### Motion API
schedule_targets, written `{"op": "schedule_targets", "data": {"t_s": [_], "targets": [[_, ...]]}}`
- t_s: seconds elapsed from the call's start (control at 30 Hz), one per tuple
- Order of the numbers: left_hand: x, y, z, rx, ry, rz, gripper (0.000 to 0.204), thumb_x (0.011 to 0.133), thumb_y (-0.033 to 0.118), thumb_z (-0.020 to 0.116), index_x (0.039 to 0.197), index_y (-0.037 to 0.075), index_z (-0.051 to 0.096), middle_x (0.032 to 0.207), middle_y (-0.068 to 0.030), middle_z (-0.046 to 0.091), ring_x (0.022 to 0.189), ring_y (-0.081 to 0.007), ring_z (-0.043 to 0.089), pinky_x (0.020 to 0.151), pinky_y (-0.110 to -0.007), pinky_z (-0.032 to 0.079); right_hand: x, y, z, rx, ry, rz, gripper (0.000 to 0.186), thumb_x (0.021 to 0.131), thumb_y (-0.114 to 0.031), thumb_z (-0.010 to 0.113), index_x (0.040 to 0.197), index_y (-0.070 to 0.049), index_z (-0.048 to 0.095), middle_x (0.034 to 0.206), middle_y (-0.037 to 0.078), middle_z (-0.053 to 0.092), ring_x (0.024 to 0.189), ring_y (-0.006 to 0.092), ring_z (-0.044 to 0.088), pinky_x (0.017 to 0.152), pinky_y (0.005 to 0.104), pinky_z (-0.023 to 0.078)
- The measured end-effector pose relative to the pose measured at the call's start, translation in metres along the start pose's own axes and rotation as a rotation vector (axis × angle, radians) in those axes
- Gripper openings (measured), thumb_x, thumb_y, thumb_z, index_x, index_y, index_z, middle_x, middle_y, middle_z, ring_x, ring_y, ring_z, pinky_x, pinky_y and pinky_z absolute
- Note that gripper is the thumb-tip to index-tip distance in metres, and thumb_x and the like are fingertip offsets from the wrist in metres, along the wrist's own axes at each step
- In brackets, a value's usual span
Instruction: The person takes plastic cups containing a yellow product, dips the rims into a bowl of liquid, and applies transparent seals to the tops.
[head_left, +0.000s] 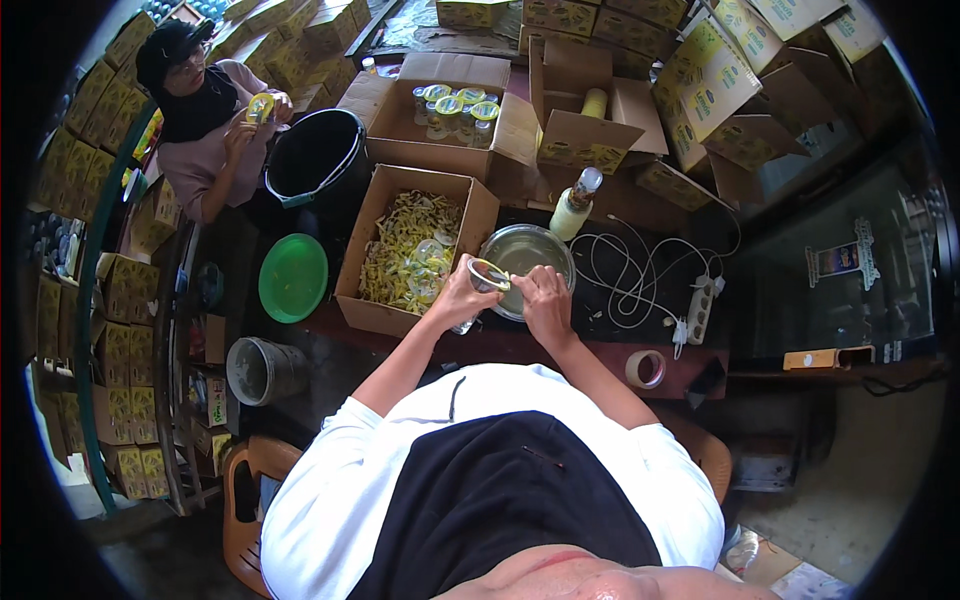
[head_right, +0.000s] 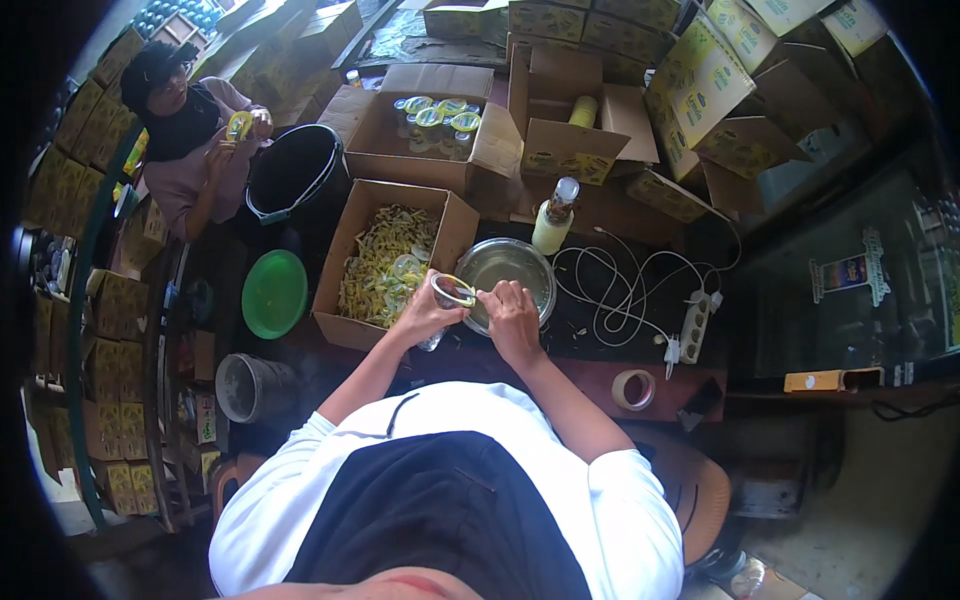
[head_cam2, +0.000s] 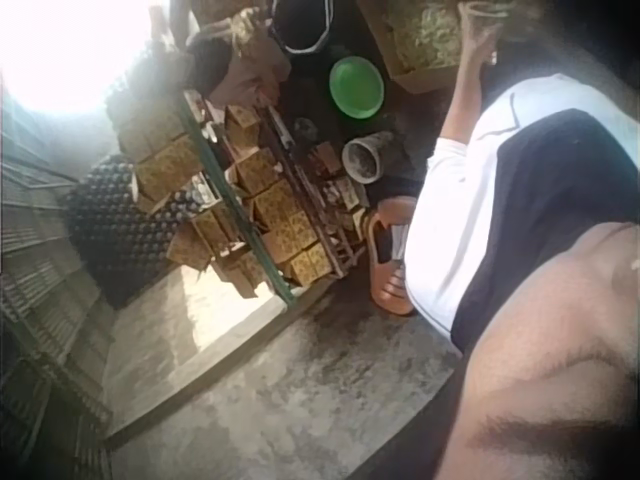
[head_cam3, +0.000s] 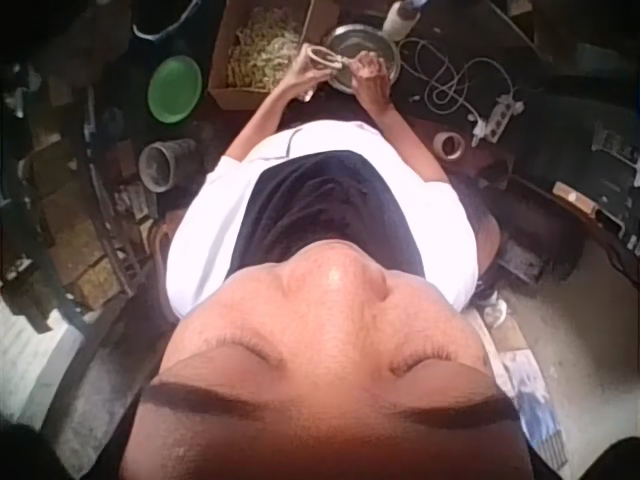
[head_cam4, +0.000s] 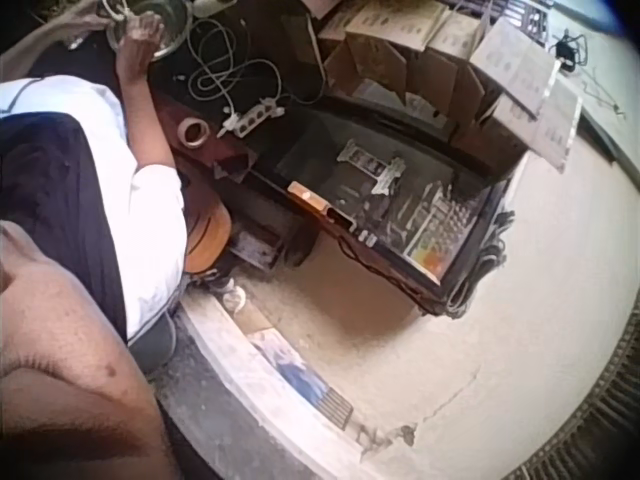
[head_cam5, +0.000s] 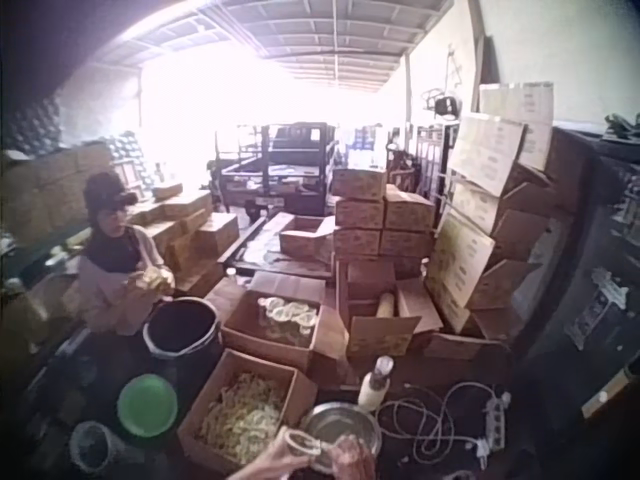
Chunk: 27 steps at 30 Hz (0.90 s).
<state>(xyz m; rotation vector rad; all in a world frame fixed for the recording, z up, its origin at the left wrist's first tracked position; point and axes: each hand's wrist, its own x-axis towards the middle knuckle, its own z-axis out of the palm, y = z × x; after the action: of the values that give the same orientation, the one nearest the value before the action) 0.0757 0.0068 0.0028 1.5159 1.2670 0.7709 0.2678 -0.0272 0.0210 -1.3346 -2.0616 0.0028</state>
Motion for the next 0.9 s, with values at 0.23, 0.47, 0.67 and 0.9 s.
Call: {"op": "schedule_targets", "data": {"t_s": [0.23,0.47,0.67,0.9], "targets": [[0.009,0.002,-0.003,0.032,-0.008,0.095,0.049,0.071,0.02,0.079,0.11,0.003,0.056,0.095,-0.0061,0.063,0.089,-0.015,0.062,0.078,-0.032,0.051,0.0,0.005,0.0,0.071,-0.001,0.14,0.021,0.075,-0.001,0.066,0.093,-0.011,0.071,0.082,0.004,0.053,0.085,0.0219,0.055,0.075,0.0366,0.044],[0.002,0.01,0.004,-0.295,-0.206,-0.149,0.049,0.072,0.021,0.081,0.111,0.002,0.059,0.092,-0.0055,0.065,0.085,-0.015,0.061,0.076,-0.029,0.049,-0.006,0.005,0.005,-0.043,0.043,0.115,0.019,0.073,0.002,0.067,0.088,-0.01,0.071,0.08,0.006,0.054,0.081,0.0248,0.056,0.074,0.0384,0.046],[0.01,-0.009,0.01,-0.143,-0.07,0.153,0.048,0.076,0.017,0.079,0.115,0.003,0.056,0.103,-0.0073,0.063,0.095,-0.0149,0.06,0.084,-0.028,0.048,-0.008,0.023,0.015,0.418,0.064,0.471,0.015,0.075,0.001,0.067,0.088,-0.007,0.068,0.085,0.007,0.056,0.086,0.0262,0.058,0.078,0.0402,0.048],[0.014,-0.006,0.003,-0.12,-0.097,0.201,0.052,0.075,0.013,0.076,0.121,0.004,0.052,0.103,-0.007,0.062,0.094,-0.014,0.059,0.083,-0.029,0.048,-0.008,0.015,-0.005,0.215,0.098,0.323,0.018,0.074,0.001,0.069,0.088,-0.011,0.07,0.083,0.005,0.054,0.085,0.0246,0.055,0.077,0.0389,0.047]]}}
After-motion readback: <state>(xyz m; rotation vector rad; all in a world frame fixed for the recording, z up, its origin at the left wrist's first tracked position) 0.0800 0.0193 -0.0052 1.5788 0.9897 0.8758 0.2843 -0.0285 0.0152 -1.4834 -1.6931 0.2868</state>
